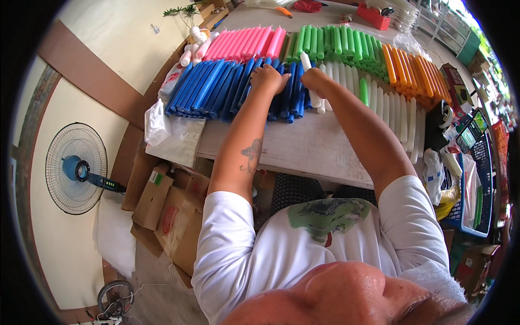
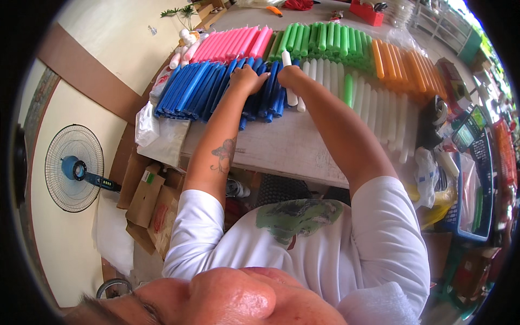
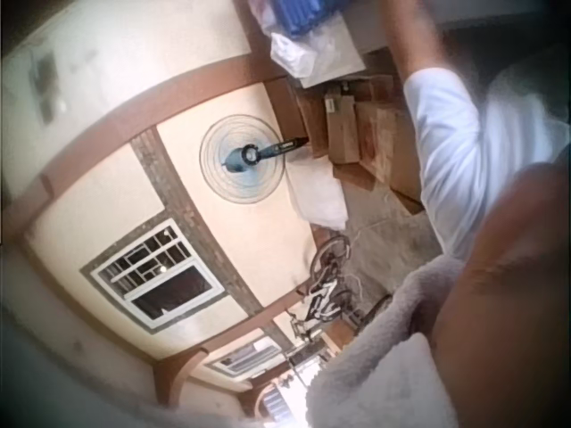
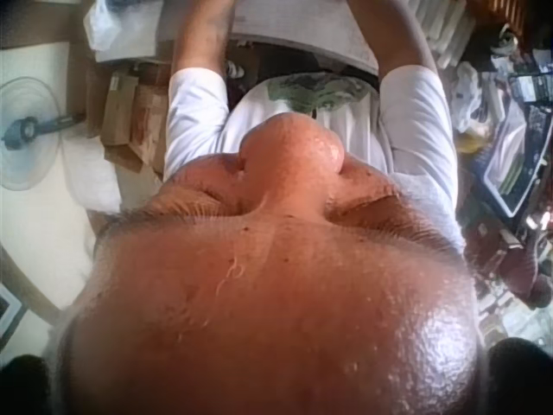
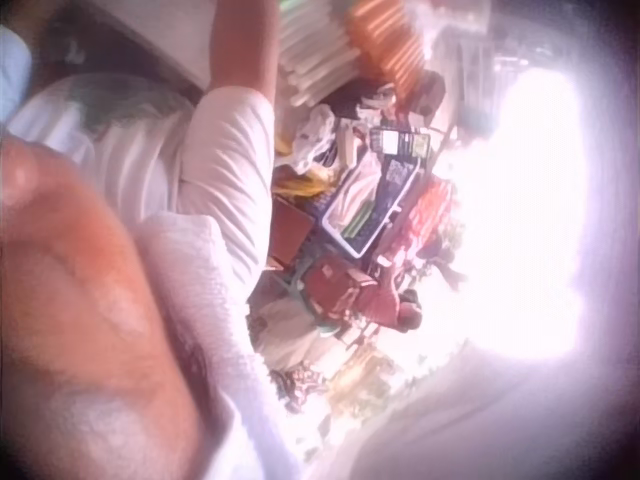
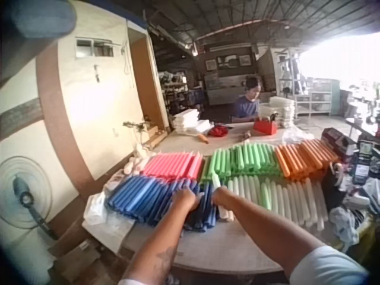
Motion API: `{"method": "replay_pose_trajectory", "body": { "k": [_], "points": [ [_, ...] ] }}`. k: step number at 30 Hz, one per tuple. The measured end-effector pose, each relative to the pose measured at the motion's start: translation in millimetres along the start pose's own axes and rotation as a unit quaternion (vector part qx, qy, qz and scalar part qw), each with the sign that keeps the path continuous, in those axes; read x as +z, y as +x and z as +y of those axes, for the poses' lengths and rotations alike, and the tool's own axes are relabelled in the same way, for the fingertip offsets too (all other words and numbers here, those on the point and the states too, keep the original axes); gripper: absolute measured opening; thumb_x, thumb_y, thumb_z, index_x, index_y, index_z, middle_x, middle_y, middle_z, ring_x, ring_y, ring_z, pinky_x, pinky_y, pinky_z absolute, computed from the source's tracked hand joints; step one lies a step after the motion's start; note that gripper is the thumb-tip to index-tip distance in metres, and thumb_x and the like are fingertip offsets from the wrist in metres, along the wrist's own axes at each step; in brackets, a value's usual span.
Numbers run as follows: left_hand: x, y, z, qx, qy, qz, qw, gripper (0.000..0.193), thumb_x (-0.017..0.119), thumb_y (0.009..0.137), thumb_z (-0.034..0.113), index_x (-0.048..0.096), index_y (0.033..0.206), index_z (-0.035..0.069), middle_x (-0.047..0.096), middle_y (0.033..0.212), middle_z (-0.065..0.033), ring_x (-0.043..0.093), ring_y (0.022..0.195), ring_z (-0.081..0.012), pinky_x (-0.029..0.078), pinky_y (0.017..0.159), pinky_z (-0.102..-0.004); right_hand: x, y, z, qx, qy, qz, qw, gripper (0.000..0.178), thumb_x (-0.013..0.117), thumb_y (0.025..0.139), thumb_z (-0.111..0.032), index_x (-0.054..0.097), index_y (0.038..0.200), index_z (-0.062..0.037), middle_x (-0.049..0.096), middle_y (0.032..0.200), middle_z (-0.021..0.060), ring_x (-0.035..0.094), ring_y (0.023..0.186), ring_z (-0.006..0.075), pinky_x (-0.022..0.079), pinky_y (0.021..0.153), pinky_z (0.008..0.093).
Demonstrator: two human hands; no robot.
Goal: The person selects cylindrical candles of various colors from a table, inserts wicks into the top of each candle, and uses shears to trim the wicks. The person then groups the finished candles by color.
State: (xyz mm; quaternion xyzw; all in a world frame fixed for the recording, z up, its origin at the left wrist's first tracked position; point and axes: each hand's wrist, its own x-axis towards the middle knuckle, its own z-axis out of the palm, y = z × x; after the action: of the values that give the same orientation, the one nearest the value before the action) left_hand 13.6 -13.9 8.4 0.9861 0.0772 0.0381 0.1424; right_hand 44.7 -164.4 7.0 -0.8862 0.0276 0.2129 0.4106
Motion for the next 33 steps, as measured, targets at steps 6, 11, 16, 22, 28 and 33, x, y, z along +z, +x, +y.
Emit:
{"method": "replay_pose_trajectory", "body": {
  "k": [6,11,16,22,28,33],
  "points": [
    [17,1,12,-0.047,-0.047,-0.061,0.996,0.086,0.058,0.078,0.062,0.047,0.123,-0.011,0.051,0.127,-0.0272,0.048,0.121,-0.0366,0.041,0.1,-0.0405,4,2,7,0.054,0.09,-0.001,0.994,0.053,0.058,0.089,-0.031,0.048,0.128,0.003,0.057,0.12,0.0201,0.055,0.111,0.0364,0.046,0.087,0.0541],
    [-8,-8,4,-0.013,-0.107,-0.149,0.983,0.086,0.058,0.08,0.059,0.046,0.125,-0.013,0.048,0.131,-0.0284,0.05,0.117,-0.0409,0.044,0.094,-0.0447,20,-2,18,0.06,0.228,0.017,0.972,0.044,0.061,0.088,-0.032,0.057,0.118,-0.0001,0.062,0.112,0.0167,0.063,0.098,0.0313,0.049,0.083,0.0509],
    [-22,-30,-2,-0.11,-0.299,-0.169,0.933,0.083,0.06,0.082,0.056,0.048,0.122,-0.015,0.052,0.125,-0.03,0.055,0.111,-0.0346,0.045,0.086,-0.047,19,-16,37,0.053,0.437,-0.184,0.879,0.037,0.068,0.081,-0.025,0.062,0.11,-0.0026,0.065,0.107,0.0127,0.066,0.084,0.0301,0.049,0.081,0.0494],
    [2,-35,-4,-0.094,-0.378,-0.124,0.912,0.093,0.069,0.073,0.06,0.043,0.129,-0.009,0.053,0.123,-0.0252,0.054,0.111,-0.0343,0.043,0.092,-0.0437,9,-31,36,-0.009,0.428,-0.215,0.878,0.034,0.071,0.076,-0.011,0.058,0.106,-0.003,0.065,0.101,0.0138,0.066,0.081,0.0267,0.053,0.077,0.048],
    [-23,-99,6,0.102,-0.646,-0.134,0.744,0.087,0.086,0.066,0.025,0.035,0.133,0.003,0.048,0.131,-0.0124,0.052,0.115,-0.0196,0.046,0.093,-0.0332,2,-103,45,-0.292,0.392,-0.156,0.858,0.07,0.077,0.07,-0.005,0.039,0.129,-0.0038,0.059,0.111,0.0103,0.059,0.1,0.0198,0.05,0.086,0.0385],
    [-9,-174,24,0.252,-0.626,0.051,0.736,0.087,0.087,0.063,0.012,0.035,0.133,0.006,0.052,0.124,-0.0084,0.053,0.113,-0.0194,0.045,0.096,-0.0345,-14,-173,76,-0.367,0.291,-0.159,0.869,0.077,0.083,0.065,-0.008,0.039,0.129,-0.0032,0.058,0.109,0.0086,0.056,0.099,0.0146,0.048,0.087,0.031]
  ]
}}
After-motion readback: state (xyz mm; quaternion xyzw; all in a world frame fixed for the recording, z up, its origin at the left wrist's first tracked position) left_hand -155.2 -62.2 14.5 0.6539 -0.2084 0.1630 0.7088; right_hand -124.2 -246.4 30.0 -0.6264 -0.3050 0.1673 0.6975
